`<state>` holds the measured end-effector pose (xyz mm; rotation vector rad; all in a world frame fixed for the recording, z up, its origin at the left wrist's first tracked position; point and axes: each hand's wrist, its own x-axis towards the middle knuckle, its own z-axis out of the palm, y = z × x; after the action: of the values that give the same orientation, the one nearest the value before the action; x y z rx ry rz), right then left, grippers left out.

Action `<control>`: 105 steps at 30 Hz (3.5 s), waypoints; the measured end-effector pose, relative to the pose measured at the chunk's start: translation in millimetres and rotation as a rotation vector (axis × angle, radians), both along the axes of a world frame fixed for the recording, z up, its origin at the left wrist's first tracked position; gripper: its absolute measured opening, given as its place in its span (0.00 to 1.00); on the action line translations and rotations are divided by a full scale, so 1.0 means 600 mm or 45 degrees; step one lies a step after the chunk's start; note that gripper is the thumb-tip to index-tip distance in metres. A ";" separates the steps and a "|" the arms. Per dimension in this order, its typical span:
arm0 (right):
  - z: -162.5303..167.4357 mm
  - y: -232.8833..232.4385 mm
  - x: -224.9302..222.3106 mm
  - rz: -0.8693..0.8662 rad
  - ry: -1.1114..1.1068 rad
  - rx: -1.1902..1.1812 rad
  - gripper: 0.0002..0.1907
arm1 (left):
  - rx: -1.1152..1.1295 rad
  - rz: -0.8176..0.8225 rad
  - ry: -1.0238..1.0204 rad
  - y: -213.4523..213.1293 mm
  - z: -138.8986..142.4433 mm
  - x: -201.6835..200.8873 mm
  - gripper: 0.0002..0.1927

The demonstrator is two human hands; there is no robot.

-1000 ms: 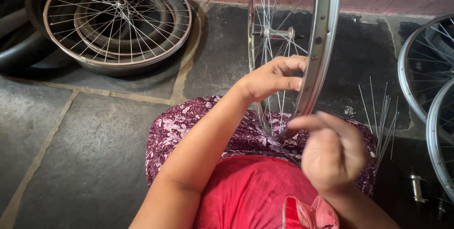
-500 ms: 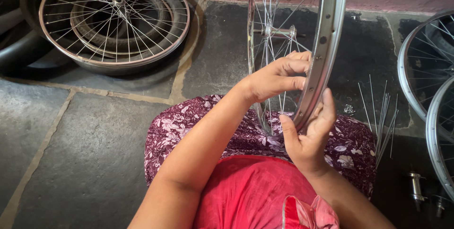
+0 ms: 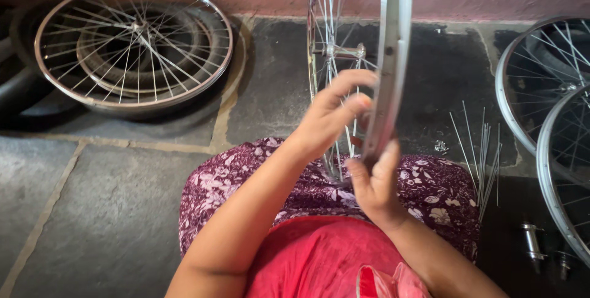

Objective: The person sits on the floor holding a bicycle rim with hub, threading spokes through the hub flange and into the rim holes one at a time, rotating the wheel as they work. They pick loose spokes from a bundle on the floor beside them and seat each spoke end into the rim.

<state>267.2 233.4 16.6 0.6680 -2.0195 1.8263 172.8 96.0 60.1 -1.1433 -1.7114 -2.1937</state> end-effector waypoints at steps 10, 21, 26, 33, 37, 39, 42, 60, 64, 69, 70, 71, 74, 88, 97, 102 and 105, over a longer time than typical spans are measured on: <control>-0.071 0.057 -0.047 -0.232 0.351 1.108 0.37 | -0.092 0.428 -0.145 -0.082 0.083 0.013 0.38; -0.144 0.410 -0.112 -0.918 -0.729 1.240 0.42 | -0.301 0.857 0.217 -0.148 -0.045 0.023 0.39; -0.206 0.363 -0.084 -0.808 -0.699 1.518 0.32 | -0.049 0.680 0.027 -0.103 -0.092 0.060 0.43; -0.157 0.302 -0.006 0.049 -0.108 1.050 0.30 | -0.181 0.805 -0.222 -0.107 0.040 0.055 0.45; -0.177 0.330 0.020 0.054 -0.723 0.222 0.24 | -0.253 0.608 -0.485 -0.103 0.087 0.044 0.42; -0.210 0.373 -0.001 -0.388 -0.581 0.213 0.15 | -0.215 0.519 -0.390 -0.103 0.087 0.052 0.38; -0.252 0.473 -0.029 -1.045 -0.563 0.426 0.15 | -0.120 0.384 -0.354 -0.114 0.068 0.084 0.34; -0.296 0.492 -0.063 -1.645 -0.759 1.413 0.10 | -0.110 0.420 -0.444 -0.165 0.034 0.119 0.32; -0.310 0.500 -0.073 -1.633 -0.581 1.472 0.08 | -0.237 0.603 -0.364 -0.165 0.052 0.105 0.36; -0.331 0.508 -0.091 -1.642 -0.369 1.578 0.07 | -0.344 0.735 -0.550 -0.181 0.077 0.079 0.34; -0.334 0.509 -0.095 -1.709 -0.325 1.693 0.07 | -0.383 0.783 -0.524 -0.181 0.079 0.070 0.33; -0.336 0.507 -0.099 -1.776 -0.281 1.809 0.09 | -0.345 0.766 -0.501 -0.182 0.082 0.058 0.33; -0.342 0.510 -0.105 -1.798 -0.181 2.037 0.12 | -0.266 0.737 -0.463 -0.188 0.089 0.030 0.34; -0.318 0.525 -0.152 -1.210 -0.990 1.921 0.15 | -0.360 0.770 -0.604 -0.234 0.111 -0.027 0.40; -0.326 0.548 -0.146 -1.451 -1.037 1.237 0.19 | -0.349 0.757 -0.615 -0.256 0.101 -0.022 0.41; -0.229 0.501 -0.188 -1.214 -0.227 0.288 0.05 | -0.342 0.771 -0.634 -0.254 0.106 -0.026 0.41; -0.128 0.433 -0.230 -0.980 -0.286 -0.171 0.09 | -0.348 0.792 -0.625 -0.245 0.108 -0.025 0.40</control>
<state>129.1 493.3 -60.5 -0.3428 -1.8715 1.5642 157.7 -50.9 125.0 -0.0306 -2.2105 -1.9554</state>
